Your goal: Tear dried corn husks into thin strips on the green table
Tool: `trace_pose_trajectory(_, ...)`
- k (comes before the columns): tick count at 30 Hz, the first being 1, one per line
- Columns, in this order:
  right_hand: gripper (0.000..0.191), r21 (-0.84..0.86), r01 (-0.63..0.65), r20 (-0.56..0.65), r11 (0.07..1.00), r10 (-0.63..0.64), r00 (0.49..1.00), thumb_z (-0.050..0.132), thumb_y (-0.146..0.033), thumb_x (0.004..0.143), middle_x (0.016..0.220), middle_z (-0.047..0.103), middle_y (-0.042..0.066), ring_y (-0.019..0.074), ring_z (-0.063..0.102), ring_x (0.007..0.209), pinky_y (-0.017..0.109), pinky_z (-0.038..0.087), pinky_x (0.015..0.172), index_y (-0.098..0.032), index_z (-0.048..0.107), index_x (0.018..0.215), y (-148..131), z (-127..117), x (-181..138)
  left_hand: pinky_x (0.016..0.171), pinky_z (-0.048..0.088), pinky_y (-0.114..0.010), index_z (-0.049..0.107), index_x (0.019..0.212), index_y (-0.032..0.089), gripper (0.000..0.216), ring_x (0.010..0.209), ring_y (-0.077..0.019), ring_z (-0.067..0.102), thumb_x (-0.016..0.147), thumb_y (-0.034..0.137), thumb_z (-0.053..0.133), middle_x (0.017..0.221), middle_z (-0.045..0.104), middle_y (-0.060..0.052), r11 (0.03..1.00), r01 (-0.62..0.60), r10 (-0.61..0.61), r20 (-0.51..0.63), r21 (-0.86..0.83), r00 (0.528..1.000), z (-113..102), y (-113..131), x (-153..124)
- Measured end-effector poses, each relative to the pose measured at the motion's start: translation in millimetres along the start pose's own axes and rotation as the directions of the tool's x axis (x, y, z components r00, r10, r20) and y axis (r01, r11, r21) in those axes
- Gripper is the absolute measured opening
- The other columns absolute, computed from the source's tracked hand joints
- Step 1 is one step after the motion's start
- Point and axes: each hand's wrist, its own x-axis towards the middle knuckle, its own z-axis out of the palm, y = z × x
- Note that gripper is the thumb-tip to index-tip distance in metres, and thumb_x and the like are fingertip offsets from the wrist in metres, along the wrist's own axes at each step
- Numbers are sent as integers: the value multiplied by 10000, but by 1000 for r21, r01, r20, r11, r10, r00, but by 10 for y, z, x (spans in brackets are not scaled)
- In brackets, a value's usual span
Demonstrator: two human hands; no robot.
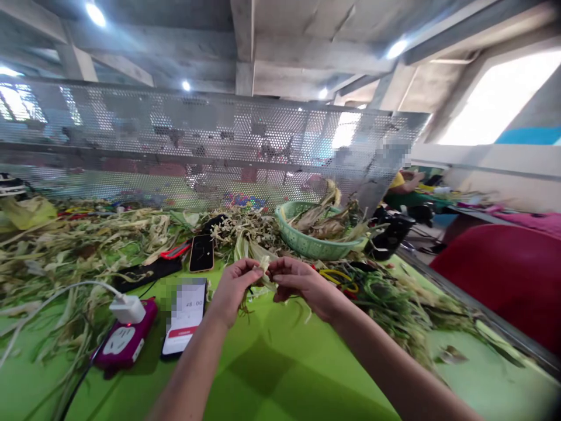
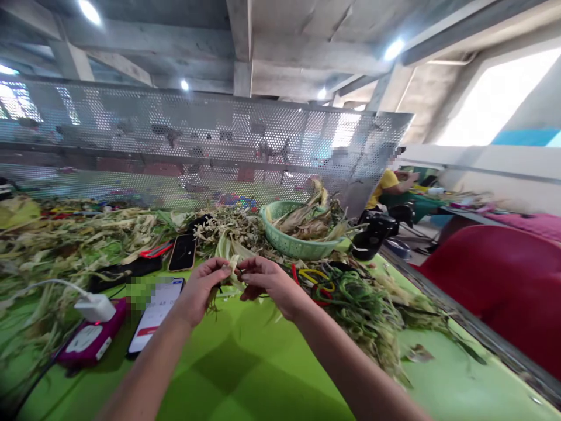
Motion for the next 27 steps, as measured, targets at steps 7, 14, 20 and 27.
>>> trace_pose_trajectory(7, 232, -276, 156, -143, 948, -201, 969, 682, -354, 713, 620, 534, -29, 90, 496, 541, 213, 410, 525, -144, 587, 744, 193, -155, 29, 665, 436, -216, 666, 793, 155, 195, 640, -96, 569, 650, 271, 730, 710, 651, -2, 997, 38, -37, -22, 74, 999, -18, -67, 36)
trace_pose_trajectory(14, 80, -757, 160, -197, 633, -454, 869, 596, -240, 766, 644, 626, -6, 124, 541, 590, 216, 395, 567, -179, 627, 726, 214, -236, -60, 723, 452, -222, 687, 822, 167, 209, 747, -108, 595, 650, 274, 743, 903, 676, -33, 997, 58, -57, -27, 48, 998, 12, -39, -1)
trace_pose_trajectory(20, 77, -732, 215, -158, 647, -468, 869, 582, -220, 772, 689, 647, 10, 127, 547, 606, 211, 405, 567, -176, 624, 725, 235, -168, -70, 668, 455, -222, 672, 820, 150, 270, 657, -90, 548, 623, 300, 780, 758, 624, -11, 985, 164, -166, 58, 44, 984, 126, -131, -20)
trace_pose_trajectory(27, 220, -431, 209, -140, 878, -294, 946, 586, -358, 803, 673, 579, -3, 114, 514, 598, 204, 408, 529, -157, 623, 882, 272, -180, -45, 639, 435, -222, 642, 824, 137, 332, 636, -90, 526, 638, 383, 764, 737, 588, -7, 983, 95, -108, 73, 159, 991, 98, -202, 3)
